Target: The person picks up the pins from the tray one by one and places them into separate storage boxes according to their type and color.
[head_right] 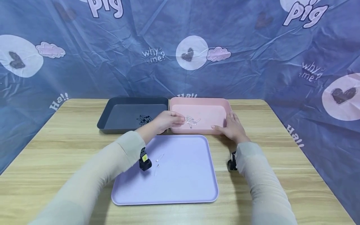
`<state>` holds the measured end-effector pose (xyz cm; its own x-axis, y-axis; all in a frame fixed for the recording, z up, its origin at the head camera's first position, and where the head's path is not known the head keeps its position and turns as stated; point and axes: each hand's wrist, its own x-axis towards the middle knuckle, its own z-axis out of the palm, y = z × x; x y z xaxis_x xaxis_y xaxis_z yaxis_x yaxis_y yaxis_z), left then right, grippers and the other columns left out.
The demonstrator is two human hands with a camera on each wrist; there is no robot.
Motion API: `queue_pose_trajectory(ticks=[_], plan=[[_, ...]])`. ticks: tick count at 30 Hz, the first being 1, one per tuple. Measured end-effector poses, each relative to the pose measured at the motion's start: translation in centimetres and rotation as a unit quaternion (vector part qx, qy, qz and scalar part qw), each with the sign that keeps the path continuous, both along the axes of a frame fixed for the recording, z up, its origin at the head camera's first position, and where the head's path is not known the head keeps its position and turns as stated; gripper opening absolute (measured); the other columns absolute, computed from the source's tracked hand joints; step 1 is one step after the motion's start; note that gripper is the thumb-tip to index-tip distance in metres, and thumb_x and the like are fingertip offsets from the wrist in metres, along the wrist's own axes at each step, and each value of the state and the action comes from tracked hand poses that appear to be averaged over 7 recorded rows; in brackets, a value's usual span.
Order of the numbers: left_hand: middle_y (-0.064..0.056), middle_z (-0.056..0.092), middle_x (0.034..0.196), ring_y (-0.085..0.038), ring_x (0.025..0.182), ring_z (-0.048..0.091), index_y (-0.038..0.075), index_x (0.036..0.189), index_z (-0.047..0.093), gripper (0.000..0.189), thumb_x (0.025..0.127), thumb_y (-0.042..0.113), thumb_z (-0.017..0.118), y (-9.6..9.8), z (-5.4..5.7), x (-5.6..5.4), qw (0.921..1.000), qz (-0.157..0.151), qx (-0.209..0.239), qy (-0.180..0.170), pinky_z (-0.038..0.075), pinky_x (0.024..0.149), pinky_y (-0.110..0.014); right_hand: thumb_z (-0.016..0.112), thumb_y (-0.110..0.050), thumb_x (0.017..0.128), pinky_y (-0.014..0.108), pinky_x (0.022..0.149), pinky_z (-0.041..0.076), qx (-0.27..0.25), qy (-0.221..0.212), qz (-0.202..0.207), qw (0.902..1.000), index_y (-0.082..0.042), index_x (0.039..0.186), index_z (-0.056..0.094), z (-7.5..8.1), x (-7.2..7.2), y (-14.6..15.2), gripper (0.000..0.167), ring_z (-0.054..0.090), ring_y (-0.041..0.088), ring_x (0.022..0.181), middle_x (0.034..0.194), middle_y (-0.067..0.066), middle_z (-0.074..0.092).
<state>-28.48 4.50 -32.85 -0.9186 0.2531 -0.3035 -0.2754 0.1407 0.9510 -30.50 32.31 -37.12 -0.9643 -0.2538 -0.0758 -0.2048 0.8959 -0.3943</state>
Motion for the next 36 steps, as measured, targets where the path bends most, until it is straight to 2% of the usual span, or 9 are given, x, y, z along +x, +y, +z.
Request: queue_pose_trajectory(ticks=[6,12,16,22,26,36], plan=[[-0.009,0.062,0.1,-0.017,0.088,0.06,0.001,0.103,0.06,0.025,0.081,0.015,0.06,-0.9,0.5,1.7,0.999,-0.03,-0.032,-0.008,0.045,0.08,-0.027,0.045,-0.06,0.077,0.055,0.098,0.003,0.002,-0.001,0.001,1.0,0.009,0.134,0.0,0.0,-0.1,0.0,0.1,-0.005,0.042,0.125,0.136,0.031,-0.001],[-0.013,0.061,0.098,-0.02,0.087,0.06,-0.003,0.102,0.059,0.025,0.08,0.008,0.06,-1.9,0.6,3.3,0.9989,-0.041,-0.019,-0.012,0.047,0.074,-0.024,0.045,-0.059,0.078,0.053,0.098,0.002,0.001,0.001,0.004,1.0,0.011,0.133,0.001,-0.1,-0.1,0.0,0.099,-0.005,0.042,0.125,0.136,0.032,0.0],[-0.014,0.062,0.094,-0.02,0.085,0.06,-0.004,0.099,0.059,0.023,0.08,0.007,0.06,-2.8,0.3,4.1,0.9988,-0.043,-0.014,-0.019,0.048,0.073,-0.025,0.045,-0.058,0.078,0.052,0.099,0.002,0.001,0.005,0.006,1.0,0.011,0.133,0.001,-0.1,-0.1,0.1,0.099,-0.005,0.042,0.125,0.136,0.032,0.0],[-0.016,0.061,0.096,-0.021,0.086,0.06,-0.006,0.1,0.058,0.024,0.078,0.005,0.061,-4.0,-0.3,5.1,0.9983,-0.045,-0.013,-0.035,0.046,0.078,-0.031,0.046,-0.059,0.077,0.052,0.099,0.002,0.0,0.003,0.006,1.0,0.011,0.133,0.001,-0.1,-0.1,0.1,0.1,-0.005,0.041,0.125,0.136,0.032,0.0],[-0.018,0.06,0.097,-0.022,0.086,0.06,-0.008,0.099,0.058,0.024,0.079,0.005,0.061,-4.9,-0.6,5.9,0.9977,-0.057,-0.019,-0.033,0.046,0.078,-0.032,0.045,-0.059,0.077,0.052,0.099,0.003,0.002,0.003,0.007,1.0,0.011,0.133,0.001,0.0,-0.2,0.1,0.1,-0.005,0.041,0.125,0.136,0.032,0.001],[-0.015,0.063,0.085,-0.02,0.078,0.061,-0.01,0.092,0.06,0.021,0.079,0.006,0.06,-6.7,-1.6,7.7,0.994,-0.096,-0.052,-0.013,0.049,0.071,-0.03,0.046,-0.059,0.077,0.052,0.099,0.002,0.0,0.003,0.01,0.9999,0.011,0.133,0.0,-0.1,-0.3,0.1,0.1,-0.005,0.042,0.124,0.136,0.032,0.0]])
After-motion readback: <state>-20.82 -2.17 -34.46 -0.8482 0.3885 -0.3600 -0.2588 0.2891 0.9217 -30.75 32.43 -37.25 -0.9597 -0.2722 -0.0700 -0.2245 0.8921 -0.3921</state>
